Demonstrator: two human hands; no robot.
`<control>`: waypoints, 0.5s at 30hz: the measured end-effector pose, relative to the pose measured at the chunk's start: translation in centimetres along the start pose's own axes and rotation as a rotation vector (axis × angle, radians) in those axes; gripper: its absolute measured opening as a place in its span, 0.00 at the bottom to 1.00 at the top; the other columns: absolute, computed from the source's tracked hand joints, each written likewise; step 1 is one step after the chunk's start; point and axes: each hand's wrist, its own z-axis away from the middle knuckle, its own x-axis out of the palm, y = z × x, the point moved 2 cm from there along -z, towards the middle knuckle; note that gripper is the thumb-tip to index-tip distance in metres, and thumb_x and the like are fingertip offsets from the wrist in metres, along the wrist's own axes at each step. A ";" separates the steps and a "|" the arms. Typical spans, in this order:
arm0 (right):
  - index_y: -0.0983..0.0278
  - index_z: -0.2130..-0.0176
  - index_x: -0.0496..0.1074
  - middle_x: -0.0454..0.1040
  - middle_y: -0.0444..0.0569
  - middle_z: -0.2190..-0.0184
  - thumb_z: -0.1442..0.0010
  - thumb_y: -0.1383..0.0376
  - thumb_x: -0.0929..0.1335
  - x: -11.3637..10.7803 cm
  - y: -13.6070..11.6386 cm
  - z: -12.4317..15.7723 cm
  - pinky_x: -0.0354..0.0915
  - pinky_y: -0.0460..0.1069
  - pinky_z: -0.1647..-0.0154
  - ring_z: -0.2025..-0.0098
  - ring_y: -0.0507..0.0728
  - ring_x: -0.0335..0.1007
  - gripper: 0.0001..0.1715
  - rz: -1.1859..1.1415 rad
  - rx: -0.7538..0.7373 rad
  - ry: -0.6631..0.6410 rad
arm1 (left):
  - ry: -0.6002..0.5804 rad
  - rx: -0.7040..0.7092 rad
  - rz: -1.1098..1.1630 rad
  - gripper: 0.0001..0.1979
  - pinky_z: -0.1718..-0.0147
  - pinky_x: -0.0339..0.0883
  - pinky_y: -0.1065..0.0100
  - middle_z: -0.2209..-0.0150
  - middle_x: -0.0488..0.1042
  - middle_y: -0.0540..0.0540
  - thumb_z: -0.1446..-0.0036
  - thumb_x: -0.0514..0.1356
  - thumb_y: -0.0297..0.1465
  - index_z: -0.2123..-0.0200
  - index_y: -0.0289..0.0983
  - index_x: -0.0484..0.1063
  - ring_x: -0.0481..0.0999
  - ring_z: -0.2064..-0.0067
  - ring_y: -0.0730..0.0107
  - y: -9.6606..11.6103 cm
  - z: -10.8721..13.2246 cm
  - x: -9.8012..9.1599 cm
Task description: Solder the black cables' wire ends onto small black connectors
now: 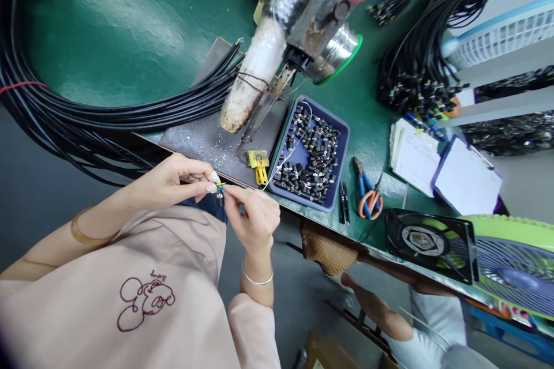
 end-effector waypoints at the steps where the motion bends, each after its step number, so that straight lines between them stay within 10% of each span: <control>1: 0.59 0.62 0.77 0.74 0.37 0.79 0.36 0.71 0.71 0.1 0.1 0.0 0.58 0.43 0.81 0.83 0.46 0.62 0.07 -0.071 0.086 -0.014 | 0.008 0.006 -0.001 0.09 0.78 0.58 0.77 0.81 0.69 0.53 0.38 0.60 0.29 0.71 0.33 0.74 0.63 0.79 0.80 0.0 0.0 0.0; 11: 0.63 0.72 0.74 0.64 0.37 0.83 0.40 0.48 0.74 0.5 1.4 -1.1 0.50 0.41 0.84 0.83 0.45 0.53 0.23 -0.681 0.669 -0.488 | -0.262 0.002 0.020 0.10 0.78 0.59 0.77 0.81 0.72 0.51 0.39 0.64 0.31 0.71 0.32 0.81 0.65 0.80 0.79 -0.2 0.2 -0.5; 15: 0.61 0.67 0.78 0.67 0.37 0.82 0.42 0.51 0.77 0.2 1.3 -1.2 0.55 0.42 0.83 0.82 0.46 0.59 0.16 -0.580 0.694 -0.283 | -0.194 -0.047 0.062 0.09 0.78 0.58 0.78 0.82 0.70 0.53 0.41 0.64 0.29 0.74 0.32 0.76 0.63 0.80 0.81 -0.2 0.2 -0.2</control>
